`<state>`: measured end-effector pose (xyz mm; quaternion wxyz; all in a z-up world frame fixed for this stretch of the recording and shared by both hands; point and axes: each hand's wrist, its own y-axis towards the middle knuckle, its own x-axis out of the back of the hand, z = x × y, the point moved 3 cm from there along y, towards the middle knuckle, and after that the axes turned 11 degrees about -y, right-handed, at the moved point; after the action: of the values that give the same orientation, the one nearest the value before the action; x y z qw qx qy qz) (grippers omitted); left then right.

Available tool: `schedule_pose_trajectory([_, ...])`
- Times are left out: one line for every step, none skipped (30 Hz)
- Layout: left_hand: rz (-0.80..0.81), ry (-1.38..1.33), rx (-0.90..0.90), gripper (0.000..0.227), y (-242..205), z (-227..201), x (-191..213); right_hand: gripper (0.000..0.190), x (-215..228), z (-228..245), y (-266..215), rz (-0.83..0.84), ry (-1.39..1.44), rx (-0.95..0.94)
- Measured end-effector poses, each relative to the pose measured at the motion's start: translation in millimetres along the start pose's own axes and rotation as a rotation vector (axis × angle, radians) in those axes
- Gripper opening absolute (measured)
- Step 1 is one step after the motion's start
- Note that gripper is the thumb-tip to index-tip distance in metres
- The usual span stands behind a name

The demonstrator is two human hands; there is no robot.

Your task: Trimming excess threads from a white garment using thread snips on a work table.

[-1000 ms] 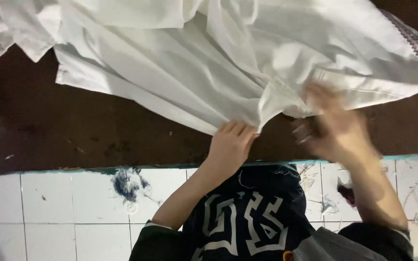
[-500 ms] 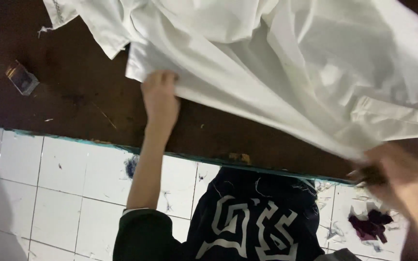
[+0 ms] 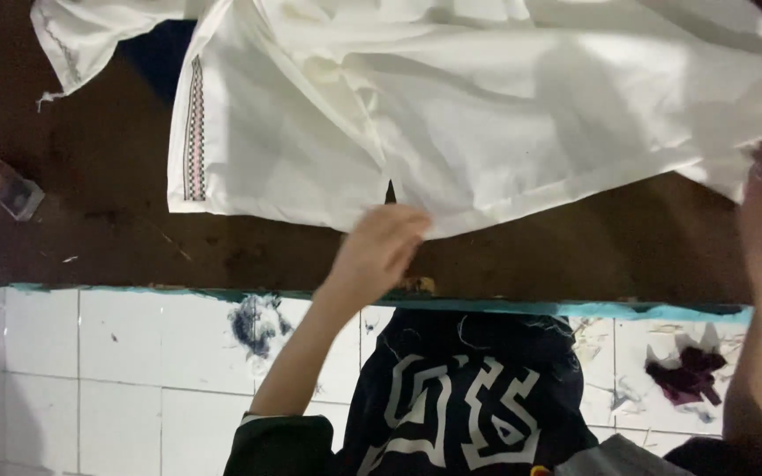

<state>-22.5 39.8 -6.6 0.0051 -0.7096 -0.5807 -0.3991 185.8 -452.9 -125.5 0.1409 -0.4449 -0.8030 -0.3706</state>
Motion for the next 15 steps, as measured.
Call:
schedule_pose_trajectory([-0.028, 0.085, 0.100, 0.025, -3.0, 0.4, 14.4, 0.029, 94.9, -6.2, 28.2, 0.006, 0.484, 0.001])
schedule_pose_trajectory([-0.056, 0.170, 0.200, 0.026, -6.2, 0.1, 29.1, 0.047, 197.1, -34.4, 39.4, 0.009, 0.967, -0.002])
schedule_pose_trajectory([-0.052, 0.171, 0.197, 0.026, -14.4, 1.9, 39.1, 0.047, 198.5, -30.0, 47.8, 0.009, 0.967, -0.007])
schedule_pose_trajectory([-0.025, 0.319, 0.270, 0.030, -23.3, 5.7, 49.6, 0.049, 203.6, -23.1, 56.0, -0.050, 0.907, 0.121])
schedule_pose_trajectory([-0.002, 0.467, 0.345, 0.035, -32.7, 9.3, 59.7, 0.052, 208.2, -16.2, 64.5, -0.112, 0.842, 0.249])
schedule_pose_trajectory([-0.002, 0.469, 0.343, 0.035, -36.7, 14.8, 59.5, 0.052, 196.2, -11.6, 65.7, -0.114, 0.842, 0.247])
schedule_pose_trajectory([-0.016, 0.486, 0.321, 0.034, -41.7, 19.2, 60.3, 0.057, 181.0, -3.4, 68.6, 0.018, 0.801, 0.261])
schedule_pose_trajectory([-0.030, 0.504, 0.299, 0.034, -47.1, 23.7, 61.6, 0.063, 166.1, 5.1, 71.2, 0.150, 0.757, 0.273])
schedule_pose_trajectory([-0.036, 0.509, 0.302, 0.034, -46.5, 28.8, 53.8, 0.063, 141.1, 4.9, 71.5, 0.143, 0.759, 0.277])
schedule_pose_trajectory([-0.060, 0.500, 0.256, 0.028, -45.7, 33.0, 46.3, 0.056, 118.8, 3.1, 72.7, 0.015, 0.728, 0.250])
schedule_pose_trajectory([-0.078, 0.485, 0.212, 0.023, -46.3, 36.6, 37.9, 0.050, 97.2, 0.6, 69.6, -0.104, 0.694, 0.221])
schedule_pose_trajectory([-0.078, 0.484, 0.216, 0.023, -38.9, 33.4, 24.1, 0.050, 69.5, 2.8, 72.3, -0.103, 0.696, 0.225])
schedule_pose_trajectory([-0.039, 0.439, 0.175, 0.025, -29.4, 30.2, 7.7, 0.045, 38.6, 1.4, 74.6, 0.012, 0.999, 0.170])
schedule_pose_trajectory([-0.001, 0.393, 0.134, 0.027, -20.0, 26.4, -8.7, 0.042, 7.6, 0.5, 76.4, 0.132, 1.307, 0.113])
schedule_pose_trajectory([-0.004, 0.388, 0.126, 0.027, -14.6, 19.0, -11.2, 0.042, -44.7, 5.0, 58.2, 0.129, 1.298, 0.109])
